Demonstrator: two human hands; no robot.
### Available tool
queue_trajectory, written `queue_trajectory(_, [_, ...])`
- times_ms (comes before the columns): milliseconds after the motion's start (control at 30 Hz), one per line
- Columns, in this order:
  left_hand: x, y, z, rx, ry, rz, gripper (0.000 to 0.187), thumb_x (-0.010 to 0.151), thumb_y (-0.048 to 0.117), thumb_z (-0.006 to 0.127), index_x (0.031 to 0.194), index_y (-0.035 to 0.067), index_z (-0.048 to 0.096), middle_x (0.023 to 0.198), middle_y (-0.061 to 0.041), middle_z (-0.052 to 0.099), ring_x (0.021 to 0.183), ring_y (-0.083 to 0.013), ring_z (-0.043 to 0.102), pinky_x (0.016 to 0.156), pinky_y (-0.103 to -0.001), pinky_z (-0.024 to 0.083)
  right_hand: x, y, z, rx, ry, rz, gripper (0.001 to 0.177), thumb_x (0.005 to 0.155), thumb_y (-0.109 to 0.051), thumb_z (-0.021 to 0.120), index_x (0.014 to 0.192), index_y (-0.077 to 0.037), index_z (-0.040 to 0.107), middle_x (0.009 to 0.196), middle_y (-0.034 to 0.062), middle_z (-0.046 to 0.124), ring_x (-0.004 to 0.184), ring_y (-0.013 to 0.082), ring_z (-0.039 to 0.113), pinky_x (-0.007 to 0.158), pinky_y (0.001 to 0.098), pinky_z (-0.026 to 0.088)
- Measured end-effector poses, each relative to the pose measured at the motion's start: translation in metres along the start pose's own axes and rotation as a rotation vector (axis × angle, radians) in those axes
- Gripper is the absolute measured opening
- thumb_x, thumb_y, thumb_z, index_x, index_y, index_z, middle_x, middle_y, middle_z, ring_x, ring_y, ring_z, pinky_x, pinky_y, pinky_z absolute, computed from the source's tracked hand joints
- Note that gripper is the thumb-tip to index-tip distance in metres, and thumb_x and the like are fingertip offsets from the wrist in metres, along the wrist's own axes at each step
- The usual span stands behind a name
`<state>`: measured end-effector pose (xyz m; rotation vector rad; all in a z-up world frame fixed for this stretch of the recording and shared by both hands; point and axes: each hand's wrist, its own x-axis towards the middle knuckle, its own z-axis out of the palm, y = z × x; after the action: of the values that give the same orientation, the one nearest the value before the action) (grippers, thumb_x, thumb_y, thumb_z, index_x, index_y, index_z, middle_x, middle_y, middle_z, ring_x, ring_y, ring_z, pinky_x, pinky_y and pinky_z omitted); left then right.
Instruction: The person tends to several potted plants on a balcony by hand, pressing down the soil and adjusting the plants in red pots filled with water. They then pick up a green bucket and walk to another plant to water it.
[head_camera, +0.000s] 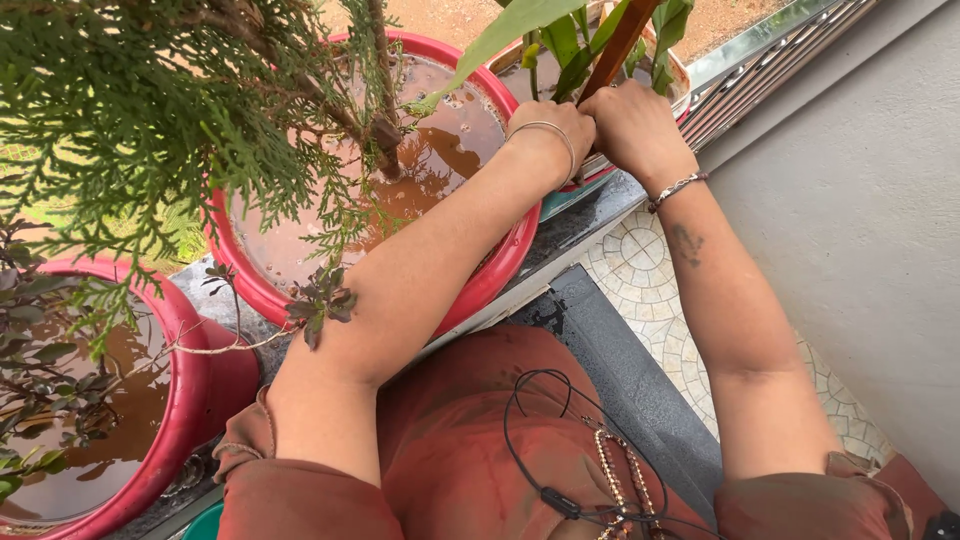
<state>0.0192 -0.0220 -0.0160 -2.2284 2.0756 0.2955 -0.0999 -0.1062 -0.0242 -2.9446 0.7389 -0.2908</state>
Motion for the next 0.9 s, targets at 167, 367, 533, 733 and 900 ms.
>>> queue_trajectory(167, [0.016,-0.008,0.016,-0.013,0.129,-0.041,0.021,0.093,0.013,0.067,0.111,0.012,0.078,0.113,-0.01,0.076,0.105,-0.0272,0.074,0.083,-0.039,0.06,-0.003,0.01,-0.001,0.062,-0.068,-0.053,0.011,0.09,-0.014,0.069,0.092,-0.005,0.074,0.088,0.0205,0.071,0.086,0.0421,0.068,0.074,0.051,0.055])
queue_trajectory(367, [0.029,0.006,0.033,0.116,0.007,-0.093,0.024,0.097,0.016,0.062,0.117,0.017,0.076,0.115,-0.004,0.076,0.107,-0.0223,0.073,0.081,-0.036,0.058,0.002,0.012,0.0,0.123,-0.199,-0.038,0.014,0.083,-0.012,0.067,0.091,-0.007,0.076,0.09,0.0194,0.073,0.088,0.0403,0.069,0.075,0.0508,0.056])
queue_trajectory(533, [0.03,0.011,0.029,0.224,-0.134,-0.051,0.035,0.09,0.021,0.071,0.125,0.02,0.073,0.125,-0.001,0.072,0.114,-0.0195,0.069,0.086,-0.035,0.056,-0.008,0.003,0.012,-0.018,-0.159,0.017,0.018,0.09,-0.013,0.061,0.094,-0.008,0.077,0.092,0.0218,0.072,0.092,0.0412,0.069,0.08,0.0517,0.055])
queue_trajectory(733, [0.018,0.003,0.009,0.175,-0.199,-0.007,0.033,0.093,0.019,0.068,0.125,0.017,0.074,0.127,-0.003,0.071,0.115,-0.0243,0.069,0.088,-0.039,0.057,-0.006,0.002,-0.005,0.138,-0.225,-0.02,0.022,0.091,-0.014,0.06,0.102,-0.008,0.077,0.095,0.0207,0.073,0.093,0.0409,0.068,0.083,0.0502,0.054])
queue_trajectory(900, [-0.007,0.005,-0.009,0.15,-0.242,0.022,0.037,0.091,0.025,0.063,0.125,0.017,0.076,0.126,-0.006,0.074,0.115,-0.0236,0.071,0.094,-0.038,0.056,-0.018,-0.009,-0.01,0.256,-0.11,-0.008,0.028,0.091,-0.017,0.059,0.113,-0.008,0.075,0.097,0.0203,0.073,0.092,0.0412,0.068,0.083,0.0493,0.054])
